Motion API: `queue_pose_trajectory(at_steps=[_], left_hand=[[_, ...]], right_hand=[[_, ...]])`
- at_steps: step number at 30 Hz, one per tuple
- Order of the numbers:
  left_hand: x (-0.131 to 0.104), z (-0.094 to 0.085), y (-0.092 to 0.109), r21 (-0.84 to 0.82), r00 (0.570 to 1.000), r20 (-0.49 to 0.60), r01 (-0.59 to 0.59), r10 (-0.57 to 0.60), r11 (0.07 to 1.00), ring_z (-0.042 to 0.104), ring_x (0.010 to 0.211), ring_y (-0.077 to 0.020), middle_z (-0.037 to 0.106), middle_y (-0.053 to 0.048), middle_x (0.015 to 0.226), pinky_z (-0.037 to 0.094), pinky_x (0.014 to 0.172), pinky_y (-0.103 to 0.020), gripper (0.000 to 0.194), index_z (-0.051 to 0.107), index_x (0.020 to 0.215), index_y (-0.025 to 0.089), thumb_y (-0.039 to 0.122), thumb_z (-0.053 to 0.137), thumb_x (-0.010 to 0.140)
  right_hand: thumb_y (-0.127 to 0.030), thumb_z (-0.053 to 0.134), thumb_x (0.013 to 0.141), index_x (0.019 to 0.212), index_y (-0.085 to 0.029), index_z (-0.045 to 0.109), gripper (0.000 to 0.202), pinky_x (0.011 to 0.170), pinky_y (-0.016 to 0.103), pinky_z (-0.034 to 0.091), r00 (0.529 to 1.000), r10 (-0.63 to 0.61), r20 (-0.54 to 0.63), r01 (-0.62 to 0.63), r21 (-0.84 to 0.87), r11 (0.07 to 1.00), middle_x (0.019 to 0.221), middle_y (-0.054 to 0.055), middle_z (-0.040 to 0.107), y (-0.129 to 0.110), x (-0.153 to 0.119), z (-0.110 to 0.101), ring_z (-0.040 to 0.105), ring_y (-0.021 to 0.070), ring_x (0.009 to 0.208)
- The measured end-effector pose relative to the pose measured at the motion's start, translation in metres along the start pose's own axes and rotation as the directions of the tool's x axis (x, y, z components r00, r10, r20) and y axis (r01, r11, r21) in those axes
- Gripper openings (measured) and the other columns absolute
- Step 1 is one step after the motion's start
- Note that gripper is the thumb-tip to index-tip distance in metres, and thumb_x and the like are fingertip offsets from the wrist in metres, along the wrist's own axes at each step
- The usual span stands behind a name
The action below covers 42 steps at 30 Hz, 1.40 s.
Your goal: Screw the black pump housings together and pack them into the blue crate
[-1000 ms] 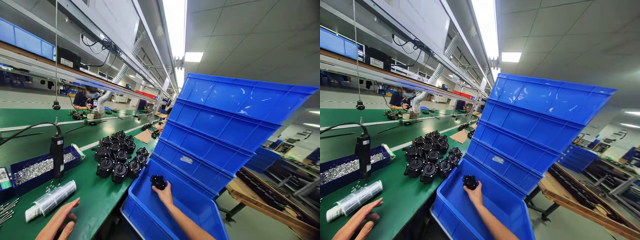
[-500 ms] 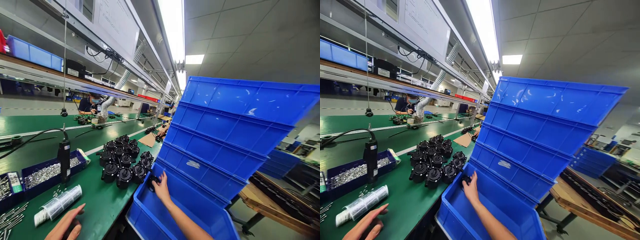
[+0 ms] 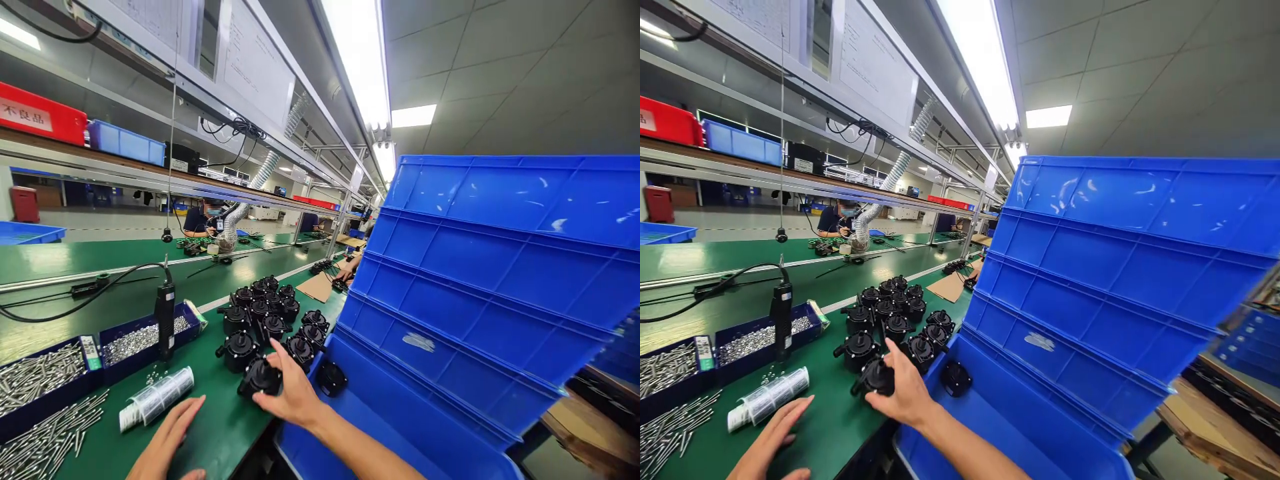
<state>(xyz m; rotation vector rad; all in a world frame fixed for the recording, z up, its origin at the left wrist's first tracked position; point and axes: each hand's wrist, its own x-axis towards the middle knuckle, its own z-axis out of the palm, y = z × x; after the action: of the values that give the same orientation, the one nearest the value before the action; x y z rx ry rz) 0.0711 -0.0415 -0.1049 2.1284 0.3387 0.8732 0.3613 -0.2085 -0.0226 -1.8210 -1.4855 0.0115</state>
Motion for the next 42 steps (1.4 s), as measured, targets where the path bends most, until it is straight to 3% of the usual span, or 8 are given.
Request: queue_pose_trajectory(at_steps=[4,7,11,14,16,22,31,42], left_hand=[[-0.002,0.005,0.013,0.019,0.988,0.110,-0.113,0.110,0.993,0.041,0.157,-0.0497,0.036,-0.011,0.177,0.045,0.123,-0.065,0.106,0.038,0.167,0.048,0.058,0.094,0.077],[-0.005,0.000,0.020,0.066,0.974,0.135,-0.190,0.180,0.979,0.040,0.158,-0.0474,0.029,-0.015,0.179,0.047,0.122,-0.064,0.112,0.028,0.169,0.048,0.045,0.095,0.080],[-0.006,-0.010,0.025,0.115,0.985,0.069,-0.167,0.160,0.979,0.064,0.141,-0.0349,0.057,-0.015,0.158,0.056,0.117,-0.049,0.081,0.034,0.161,0.040,0.029,0.079,0.094],[-0.002,-0.013,0.030,0.130,0.994,-0.011,-0.110,0.112,0.985,0.071,0.130,-0.0328,0.066,-0.015,0.145,0.059,0.112,-0.045,0.072,0.041,0.153,0.031,0.020,0.074,0.090],[0.002,-0.013,0.035,0.131,0.997,-0.043,-0.056,0.062,0.990,0.071,0.128,-0.0330,0.066,-0.016,0.143,0.059,0.111,-0.045,0.068,0.045,0.148,0.028,0.020,0.074,0.088],[0.007,-0.011,0.051,0.125,0.995,-0.103,0.023,-0.010,0.992,0.075,0.114,-0.0268,0.071,-0.009,0.131,0.064,0.096,-0.039,0.057,0.050,0.141,0.028,0.028,0.076,0.091],[0.008,-0.013,0.056,0.107,0.994,-0.104,-0.005,0.016,0.994,0.074,0.111,-0.0232,0.070,-0.006,0.128,0.062,0.097,-0.035,0.058,0.051,0.139,0.029,0.025,0.077,0.088],[0.008,-0.014,0.057,0.085,0.998,-0.051,0.035,-0.031,0.996,0.070,0.112,-0.0232,0.067,-0.007,0.129,0.060,0.097,-0.037,0.052,0.048,0.139,0.028,0.026,0.073,0.093]], right_hand=[[-0.020,0.091,0.061,0.172,-0.025,0.018,0.133,0.114,0.050,0.055,0.989,-0.131,0.069,0.107,0.283,0.953,0.120,0.007,0.077,-0.031,-0.019,0.021,0.072,0.0313,0.119],[-0.024,0.093,0.061,0.173,-0.026,0.014,0.137,0.104,0.046,0.060,0.983,0.024,0.180,-0.112,0.497,0.861,0.115,0.005,0.076,-0.059,-0.010,0.037,0.072,0.0280,0.116],[-0.034,0.094,0.070,0.170,-0.030,0.024,0.122,0.087,0.040,0.063,0.898,0.160,0.411,-0.401,0.612,0.682,0.124,0.008,0.072,-0.084,0.012,0.046,0.074,0.0227,0.098],[-0.036,0.089,0.079,0.137,-0.026,0.066,0.064,0.089,0.035,0.057,0.982,0.103,0.158,-0.179,0.613,0.770,0.128,0.009,0.068,-0.090,0.017,0.042,0.068,0.0219,0.105],[-0.043,0.080,0.090,0.098,-0.020,0.074,0.025,0.075,0.030,0.051,0.992,0.084,0.092,-0.122,0.599,0.792,0.104,0.006,0.068,-0.092,0.013,0.037,0.063,0.0187,0.089],[-0.059,0.069,0.096,0.074,-0.018,0.056,0.048,0.057,0.026,0.031,0.893,0.135,0.429,-0.382,0.567,0.730,0.067,-0.004,0.045,-0.098,-0.011,0.039,0.039,0.0118,0.063],[-0.033,0.055,0.104,0.082,-0.020,0.058,0.026,0.061,0.026,0.028,0.895,-0.095,0.436,-0.062,0.332,0.941,0.066,-0.005,0.051,-0.110,-0.001,0.036,0.043,0.0109,0.060],[-0.036,0.057,0.103,0.079,-0.020,0.057,0.029,0.057,0.026,0.025,0.909,-0.019,0.417,-0.107,0.276,0.955,0.062,-0.006,0.047,-0.117,-0.001,0.036,0.039,0.0105,0.055]])
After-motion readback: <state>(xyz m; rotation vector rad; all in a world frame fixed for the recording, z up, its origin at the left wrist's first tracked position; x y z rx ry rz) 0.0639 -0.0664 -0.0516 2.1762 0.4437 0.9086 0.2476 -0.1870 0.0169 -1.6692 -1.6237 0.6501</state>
